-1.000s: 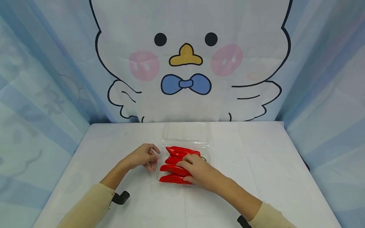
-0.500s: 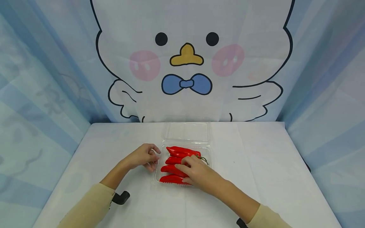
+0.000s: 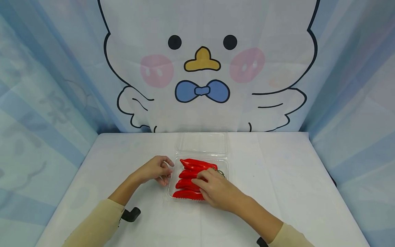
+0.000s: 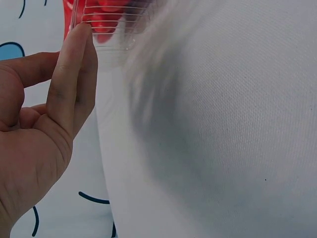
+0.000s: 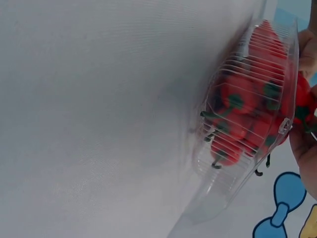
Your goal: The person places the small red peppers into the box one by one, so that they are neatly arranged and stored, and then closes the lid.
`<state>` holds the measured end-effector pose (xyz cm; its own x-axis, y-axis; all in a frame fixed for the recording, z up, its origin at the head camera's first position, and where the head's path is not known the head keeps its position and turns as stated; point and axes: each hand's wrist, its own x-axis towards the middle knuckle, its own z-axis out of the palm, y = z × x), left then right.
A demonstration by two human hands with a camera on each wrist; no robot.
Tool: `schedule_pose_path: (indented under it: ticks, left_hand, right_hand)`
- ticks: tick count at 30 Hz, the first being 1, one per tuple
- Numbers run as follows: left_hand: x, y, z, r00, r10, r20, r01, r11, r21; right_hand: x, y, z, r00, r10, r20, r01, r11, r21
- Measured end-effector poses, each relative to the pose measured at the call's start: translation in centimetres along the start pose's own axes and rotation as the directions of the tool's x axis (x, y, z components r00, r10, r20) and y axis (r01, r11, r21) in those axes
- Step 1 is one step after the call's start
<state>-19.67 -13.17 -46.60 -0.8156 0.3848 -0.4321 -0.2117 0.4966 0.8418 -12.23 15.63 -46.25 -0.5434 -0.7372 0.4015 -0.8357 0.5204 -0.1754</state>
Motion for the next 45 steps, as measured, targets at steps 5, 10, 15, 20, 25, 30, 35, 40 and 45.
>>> schedule_pose_path:
  ticks: [5, 10, 15, 20, 25, 30, 35, 40, 45]
  left_hand:
    - [0.04, -0.09, 0.0, 1.0, -0.002, -0.002, 0.002, 1.0, 0.001]
    - [0.06, -0.2, 0.02, 1.0, -0.005, -0.005, 0.005, 1.0, 0.004]
    - [0.06, -0.16, 0.04, 1.0, -0.009, -0.009, 0.009, 1.0, 0.002]
    - [-0.01, -0.02, 0.07, 1.0, -0.009, -0.009, 0.009, 1.0, -0.002]
    - [0.0, -0.13, 0.02, 1.0, 0.006, 0.0, -0.006, 1.0, -0.011]
    - [0.01, 0.01, -0.06, 1.0, 0.01, 0.008, -0.01, 1.0, -0.007]
    - [0.0, 0.18, -0.04, 1.0, 0.0, 0.001, 0.0, 1.0, 0.0]
    - [-0.08, 0.23, 0.0, 1.0, -0.003, -0.004, 0.003, 1.0, -0.006]
    - [-0.19, 0.24, -0.01, 1.0, -0.011, -0.007, 0.011, 1.0, -0.004]
  right_hand:
    - [-0.18, 0.11, 0.0, 1.0, 0.012, 0.011, -0.012, 1.0, -0.004]
    - [-0.19, 0.16, -0.02, 0.999, 0.034, 0.001, -0.034, 0.999, 0.005]
    - [-0.14, 0.15, 0.05, 0.999, 0.034, -0.018, -0.034, 0.999, 0.008]
    - [-0.06, 0.22, 0.17, 0.999, 0.037, -0.037, -0.037, 0.999, -0.014]
    - [-0.06, 0.2, 0.21, 0.997, 0.072, -0.031, -0.073, 0.997, -0.027]
    - [-0.12, 0.22, 0.23, 0.995, 0.096, -0.019, -0.097, 0.995, -0.023]
    - [-0.19, 0.35, 0.34, 0.995, 0.094, -0.026, -0.095, 0.995, -0.01]
    - [-0.14, 0.35, 0.38, 0.995, 0.093, -0.034, -0.094, 0.996, -0.007]
    - [-0.14, 0.36, 0.48, 0.995, 0.089, -0.038, -0.089, 0.996, -0.007]
